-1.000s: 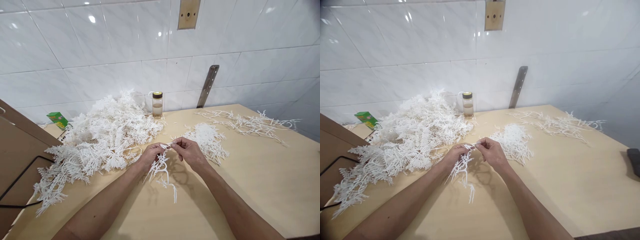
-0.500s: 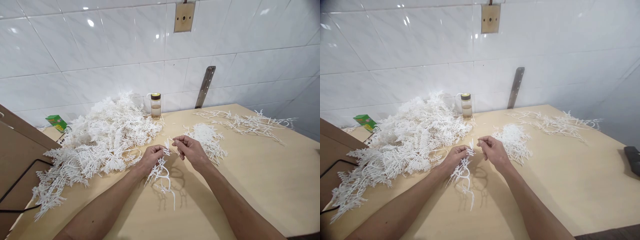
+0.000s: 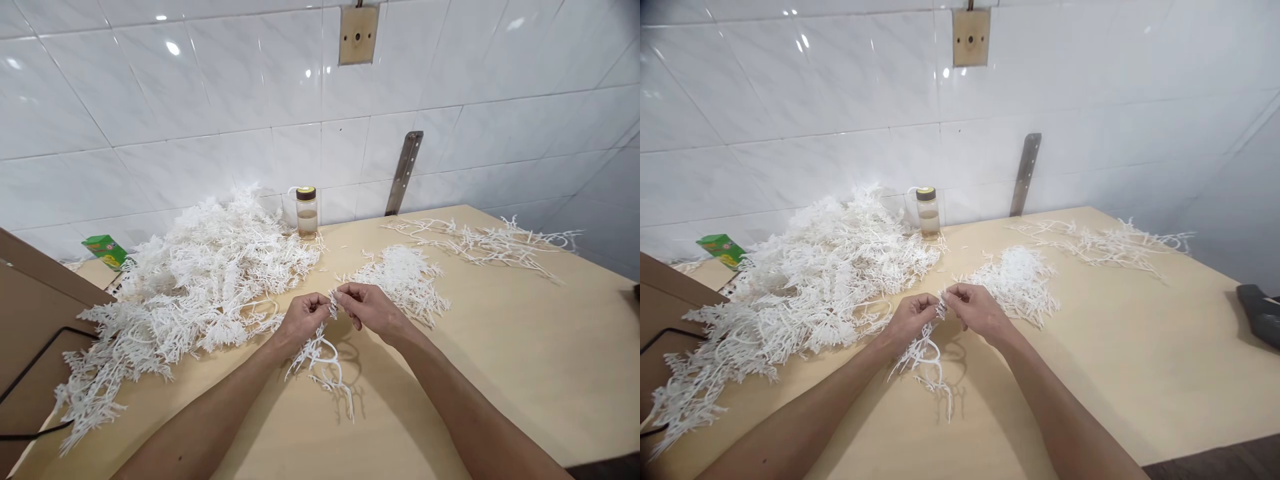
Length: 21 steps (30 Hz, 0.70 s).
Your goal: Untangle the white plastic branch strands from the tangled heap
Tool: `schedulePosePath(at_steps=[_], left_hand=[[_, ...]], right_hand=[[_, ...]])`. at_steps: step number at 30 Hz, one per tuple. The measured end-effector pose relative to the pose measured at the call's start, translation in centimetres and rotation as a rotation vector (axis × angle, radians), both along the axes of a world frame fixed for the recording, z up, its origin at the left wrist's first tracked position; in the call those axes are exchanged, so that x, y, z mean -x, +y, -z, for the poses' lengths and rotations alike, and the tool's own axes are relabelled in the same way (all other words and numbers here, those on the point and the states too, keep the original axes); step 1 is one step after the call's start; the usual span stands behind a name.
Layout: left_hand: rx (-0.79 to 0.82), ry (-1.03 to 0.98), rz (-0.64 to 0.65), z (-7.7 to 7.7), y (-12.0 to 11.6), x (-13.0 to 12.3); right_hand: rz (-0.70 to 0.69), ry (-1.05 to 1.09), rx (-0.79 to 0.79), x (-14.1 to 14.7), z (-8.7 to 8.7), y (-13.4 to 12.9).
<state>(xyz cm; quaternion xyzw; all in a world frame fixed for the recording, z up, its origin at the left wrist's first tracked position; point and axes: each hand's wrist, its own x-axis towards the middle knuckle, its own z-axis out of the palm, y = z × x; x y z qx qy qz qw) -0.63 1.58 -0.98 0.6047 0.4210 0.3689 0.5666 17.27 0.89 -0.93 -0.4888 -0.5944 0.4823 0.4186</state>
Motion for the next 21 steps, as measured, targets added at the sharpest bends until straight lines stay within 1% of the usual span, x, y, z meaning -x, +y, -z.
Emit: schedulePosePath(at_steps=[3, 8, 16, 19, 21], left_hand=[[0.005, 0.018, 0.009, 0.2, 0.1, 0.0], [0.016, -0.020, -0.011, 0.3, 0.0, -0.2], [0.062, -0.059, -0.019, 0.1, -0.2, -0.3], [0.005, -0.064, -0.046, 0.4, 0.0, -0.1], [-0.078, -0.025, -0.078, 0.7, 0.1, 0.0]], right_hand=[[0.047, -0.006, -0.004, 0.2, 0.3, 0.1], [0.103, -0.030, 0.005, 0.2, 0.5, 0.1], [0.112, -0.010, -0.083, 0.4, -0.4, -0.3], [0.103, -0.016, -0.097, 0.5, -0.7, -0.5], [0.099, 0.011, -0.056, 0.4, -0.9, -0.5]])
